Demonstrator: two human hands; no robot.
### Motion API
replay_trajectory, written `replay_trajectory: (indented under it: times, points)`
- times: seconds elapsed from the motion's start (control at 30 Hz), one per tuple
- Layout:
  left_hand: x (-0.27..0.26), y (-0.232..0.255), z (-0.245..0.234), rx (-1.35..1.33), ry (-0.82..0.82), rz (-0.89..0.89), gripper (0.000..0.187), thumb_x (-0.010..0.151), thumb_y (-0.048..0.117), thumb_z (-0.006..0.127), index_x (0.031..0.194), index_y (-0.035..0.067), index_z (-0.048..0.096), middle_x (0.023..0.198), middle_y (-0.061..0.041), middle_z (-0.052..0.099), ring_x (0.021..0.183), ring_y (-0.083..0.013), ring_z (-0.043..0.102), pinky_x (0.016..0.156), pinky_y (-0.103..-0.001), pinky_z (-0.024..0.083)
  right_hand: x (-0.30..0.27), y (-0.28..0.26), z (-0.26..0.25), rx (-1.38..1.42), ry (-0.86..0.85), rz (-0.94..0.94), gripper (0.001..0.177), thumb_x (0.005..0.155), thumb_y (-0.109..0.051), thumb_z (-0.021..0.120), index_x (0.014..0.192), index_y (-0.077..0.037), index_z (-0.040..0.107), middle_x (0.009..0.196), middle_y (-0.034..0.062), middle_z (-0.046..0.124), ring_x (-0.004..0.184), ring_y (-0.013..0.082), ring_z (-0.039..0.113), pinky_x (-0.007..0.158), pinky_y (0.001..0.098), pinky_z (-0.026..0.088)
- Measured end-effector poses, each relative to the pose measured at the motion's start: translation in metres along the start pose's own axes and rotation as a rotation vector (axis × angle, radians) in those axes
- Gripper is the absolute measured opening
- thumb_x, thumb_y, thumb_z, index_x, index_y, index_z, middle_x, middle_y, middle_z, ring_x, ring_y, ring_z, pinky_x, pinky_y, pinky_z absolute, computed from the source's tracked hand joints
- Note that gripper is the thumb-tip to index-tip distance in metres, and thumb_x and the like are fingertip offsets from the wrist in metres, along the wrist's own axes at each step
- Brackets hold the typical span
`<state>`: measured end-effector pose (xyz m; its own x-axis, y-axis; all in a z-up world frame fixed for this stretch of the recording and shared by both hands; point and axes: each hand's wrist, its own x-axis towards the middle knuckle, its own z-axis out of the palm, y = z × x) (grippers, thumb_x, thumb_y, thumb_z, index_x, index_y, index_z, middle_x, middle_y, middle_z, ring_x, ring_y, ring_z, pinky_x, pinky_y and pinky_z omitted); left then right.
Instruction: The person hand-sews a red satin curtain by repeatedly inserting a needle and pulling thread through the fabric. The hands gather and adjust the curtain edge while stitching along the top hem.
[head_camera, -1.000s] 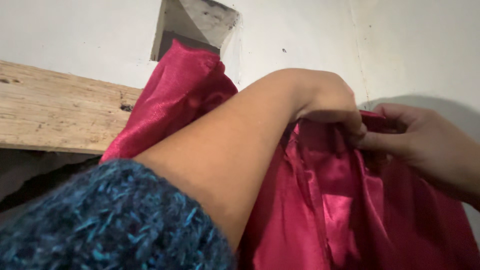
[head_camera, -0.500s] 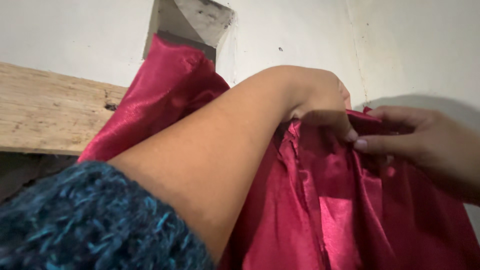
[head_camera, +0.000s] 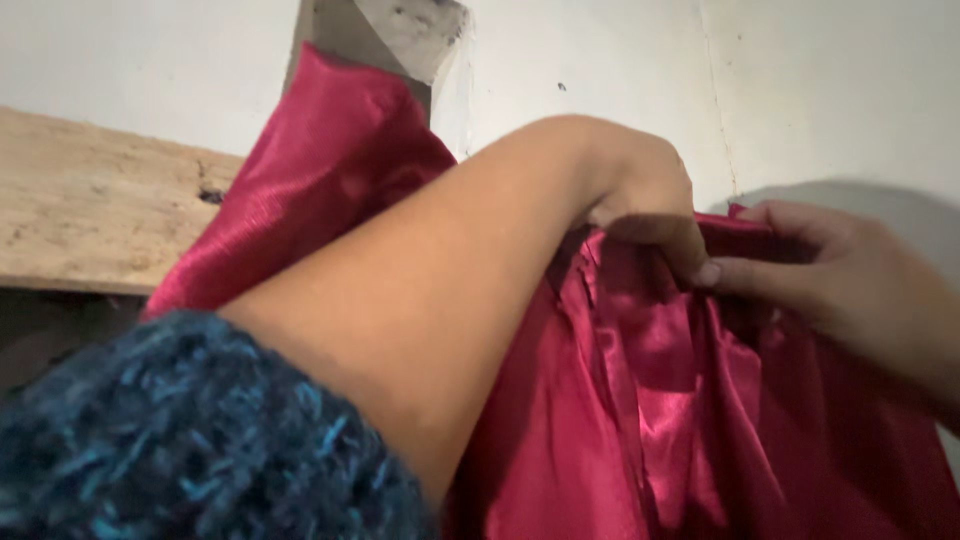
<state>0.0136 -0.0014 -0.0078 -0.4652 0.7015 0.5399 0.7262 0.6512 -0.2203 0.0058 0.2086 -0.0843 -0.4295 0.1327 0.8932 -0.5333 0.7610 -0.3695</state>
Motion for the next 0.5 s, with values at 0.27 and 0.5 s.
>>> replay_trajectory:
  times: [0.27,0.5]
  points:
    - [-0.001,0.002,0.006,0.126,0.101,0.006,0.056,0.071,0.049,0.08,0.11,0.008,0.079,0.11,-0.012,0.077,0.097,-0.0282,0.073,0.086,-0.041,0.057,-0.011,-0.006,0.006,-0.285,0.157,-0.218,0.027,0.088,-0.022,0.083,0.111,-0.007,0.082,0.09,0.01,0.065,0.068,0.0187,0.062,0.062,0.0323,0.051]
    - [-0.009,0.002,0.004,0.107,0.1,-0.016,0.051,0.076,0.044,0.082,0.11,0.006,0.078,0.114,-0.011,0.077,0.1,-0.0266,0.072,0.089,-0.04,0.056,-0.017,-0.027,0.013,-0.623,0.265,-0.271,0.027,0.087,-0.022,0.083,0.112,-0.013,0.082,0.091,0.0058,0.063,0.07,0.0165,0.062,0.061,0.0302,0.055]
